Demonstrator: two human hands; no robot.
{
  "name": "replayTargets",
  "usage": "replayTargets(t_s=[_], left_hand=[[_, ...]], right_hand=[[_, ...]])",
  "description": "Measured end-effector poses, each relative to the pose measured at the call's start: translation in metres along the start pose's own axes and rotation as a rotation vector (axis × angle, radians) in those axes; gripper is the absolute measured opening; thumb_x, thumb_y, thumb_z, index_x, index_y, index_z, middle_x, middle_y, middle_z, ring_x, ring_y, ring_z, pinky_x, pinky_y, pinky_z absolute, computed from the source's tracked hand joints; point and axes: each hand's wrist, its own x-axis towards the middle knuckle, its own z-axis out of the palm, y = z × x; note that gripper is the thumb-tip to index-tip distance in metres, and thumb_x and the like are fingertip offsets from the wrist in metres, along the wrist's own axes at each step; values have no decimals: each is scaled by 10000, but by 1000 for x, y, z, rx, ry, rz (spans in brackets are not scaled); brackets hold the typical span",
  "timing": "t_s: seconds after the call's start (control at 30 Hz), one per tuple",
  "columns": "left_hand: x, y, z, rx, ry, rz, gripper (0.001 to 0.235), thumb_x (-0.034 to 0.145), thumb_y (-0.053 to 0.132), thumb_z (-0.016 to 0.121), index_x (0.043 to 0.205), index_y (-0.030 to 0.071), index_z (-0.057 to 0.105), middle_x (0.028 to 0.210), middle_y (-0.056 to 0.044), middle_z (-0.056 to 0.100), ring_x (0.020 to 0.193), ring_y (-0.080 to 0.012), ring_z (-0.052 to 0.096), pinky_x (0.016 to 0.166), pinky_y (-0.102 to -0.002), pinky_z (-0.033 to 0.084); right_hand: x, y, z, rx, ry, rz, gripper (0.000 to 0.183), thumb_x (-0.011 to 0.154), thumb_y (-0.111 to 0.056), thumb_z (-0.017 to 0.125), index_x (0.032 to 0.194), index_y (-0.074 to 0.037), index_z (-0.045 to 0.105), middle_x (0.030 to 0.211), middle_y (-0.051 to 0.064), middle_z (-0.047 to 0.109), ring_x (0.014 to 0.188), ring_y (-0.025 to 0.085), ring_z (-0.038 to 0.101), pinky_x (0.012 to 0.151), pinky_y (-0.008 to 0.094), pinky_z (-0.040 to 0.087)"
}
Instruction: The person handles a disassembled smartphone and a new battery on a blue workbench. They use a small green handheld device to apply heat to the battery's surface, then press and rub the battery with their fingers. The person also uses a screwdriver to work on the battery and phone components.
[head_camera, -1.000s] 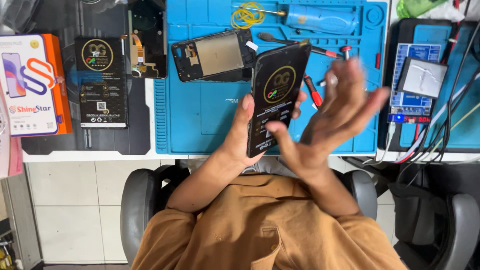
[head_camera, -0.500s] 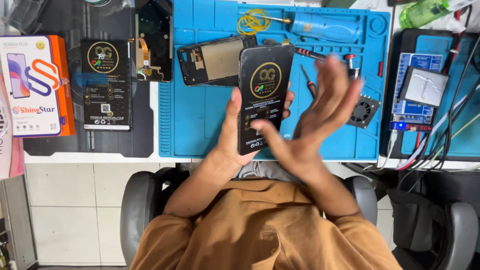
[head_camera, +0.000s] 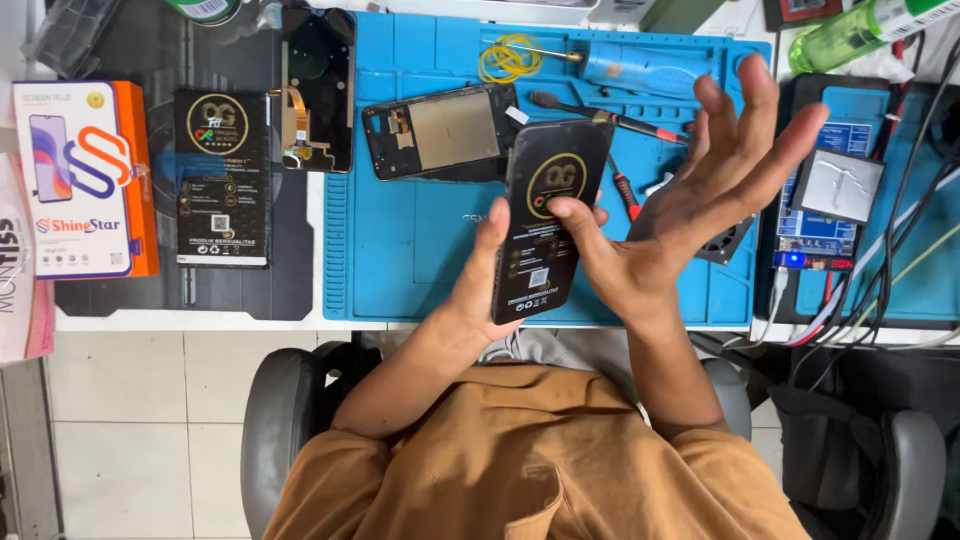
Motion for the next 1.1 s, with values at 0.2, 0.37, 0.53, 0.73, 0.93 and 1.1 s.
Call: replayTargets(t_s=[0.2, 0.37, 0.53, 0.73, 0.93, 1.1], left_hand=[[4, 11, 1, -6, -240, 213, 785, 1097, 643, 540, 1494, -33, 485, 1322, -201, 652, 1155, -247, 629, 1047, -366, 514], [3, -4, 8, 22, -95, 14, 819, 1010, 633, 546, 1507, -13, 469, 1385, -171, 637, 1258, -232, 626, 1128, -366, 493], [11, 9, 8, -93, -256, 87, 789, 1073, 634, 557, 1511, -20, 496, 1307, -173, 656, 1185, -242, 643, 1066, -378, 528], [6, -5, 11, -45, -122, 12, 793, 1036, 623, 556, 1511, -6, 474, 1341, -138, 634, 1194, -199, 639, 1063, -345, 531], [2, 1, 12, 8, -183, 24, 772, 1079, 622, 533, 1496, -24, 479, 1298, -140, 638, 1148, -195, 636, 1042, -348, 534], [5, 9, 11, -62, -261, 20, 754, 1092, 625, 530, 1473, -25, 502, 1262, -155, 673, 1081, -206, 657, 1006, -360, 557]], right_hand=[[11, -10, 3, -22, -125, -91, 1410, 774, -317, 950, 1696, -243, -114, 1720, 117, 160, 1553, 261, 258, 1256, 433, 342], [15, -1, -11, -84, 7, -80, 1333, 879, -195, 962, 1661, -319, -110, 1710, 34, 151, 1558, 184, 291, 1274, 372, 292], [15, 0, -9, -96, -131, -196, 1352, 821, -267, 947, 1678, -265, -99, 1743, 118, 143, 1587, 284, 228, 1240, 451, 335], [12, -5, -12, -124, -85, -166, 1328, 866, -217, 922, 1715, -310, -95, 1735, 48, 116, 1592, 219, 234, 1282, 418, 320], [16, -14, -13, -170, -99, -209, 1326, 803, -276, 934, 1657, -277, -79, 1737, 79, 49, 1601, 272, 141, 1290, 494, 189], [26, -21, -8, -192, -138, -207, 1302, 865, -312, 937, 1659, -312, -95, 1782, 51, -16, 1617, 249, 71, 1333, 445, 131]])
